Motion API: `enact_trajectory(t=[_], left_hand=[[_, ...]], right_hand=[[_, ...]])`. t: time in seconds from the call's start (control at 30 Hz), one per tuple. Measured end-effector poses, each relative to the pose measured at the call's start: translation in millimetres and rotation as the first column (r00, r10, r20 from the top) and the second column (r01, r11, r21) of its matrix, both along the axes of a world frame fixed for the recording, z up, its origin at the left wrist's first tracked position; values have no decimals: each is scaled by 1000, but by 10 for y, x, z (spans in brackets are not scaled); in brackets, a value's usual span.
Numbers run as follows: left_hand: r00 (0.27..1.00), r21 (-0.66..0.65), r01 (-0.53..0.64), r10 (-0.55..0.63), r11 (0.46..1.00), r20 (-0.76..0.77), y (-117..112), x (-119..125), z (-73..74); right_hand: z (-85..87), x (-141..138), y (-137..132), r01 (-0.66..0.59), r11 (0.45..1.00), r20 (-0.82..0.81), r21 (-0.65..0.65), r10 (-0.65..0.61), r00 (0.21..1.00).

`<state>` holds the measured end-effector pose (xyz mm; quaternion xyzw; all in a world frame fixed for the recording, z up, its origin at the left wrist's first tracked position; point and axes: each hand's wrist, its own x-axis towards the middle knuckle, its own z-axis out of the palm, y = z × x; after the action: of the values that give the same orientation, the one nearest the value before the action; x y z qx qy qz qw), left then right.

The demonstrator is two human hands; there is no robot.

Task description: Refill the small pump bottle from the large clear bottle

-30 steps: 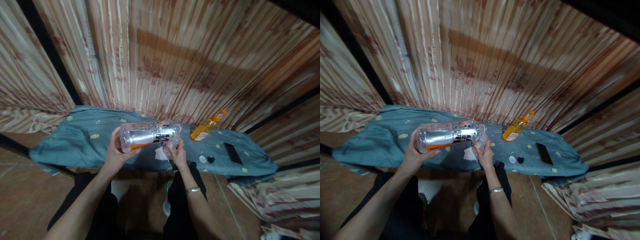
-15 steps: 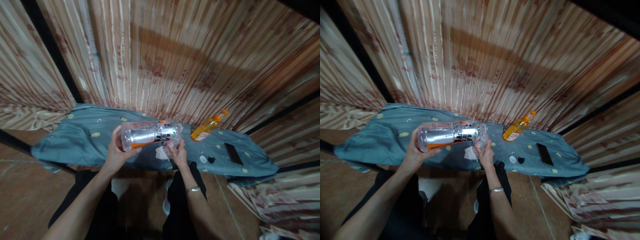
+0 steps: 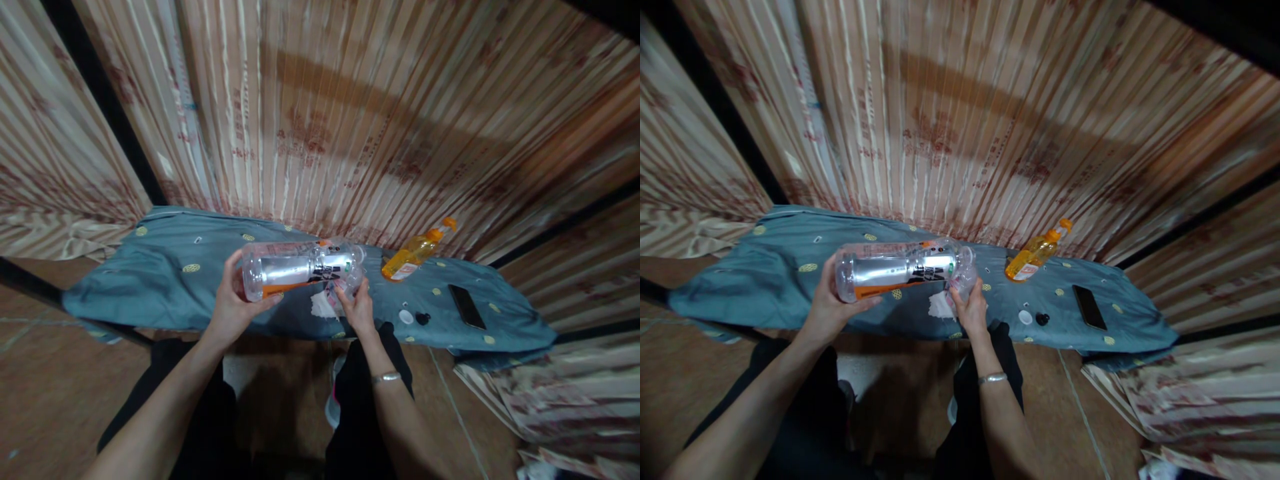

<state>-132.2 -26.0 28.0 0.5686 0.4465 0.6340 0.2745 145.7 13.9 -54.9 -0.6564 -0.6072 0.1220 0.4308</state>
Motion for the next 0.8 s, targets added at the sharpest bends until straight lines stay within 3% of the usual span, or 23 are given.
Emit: enact_trajectory(t=[0.13,0.8], left_hand=[[1000,19,-7,7,1000,-6,8,-7,-21],[1000,29,2,-2,1000,22,8,1,-17]], right_hand=[[45,-5,-13,-11,999,-29,-50,10,1000],[46,-1,-4,-9,998,-36,-57,7,999]])
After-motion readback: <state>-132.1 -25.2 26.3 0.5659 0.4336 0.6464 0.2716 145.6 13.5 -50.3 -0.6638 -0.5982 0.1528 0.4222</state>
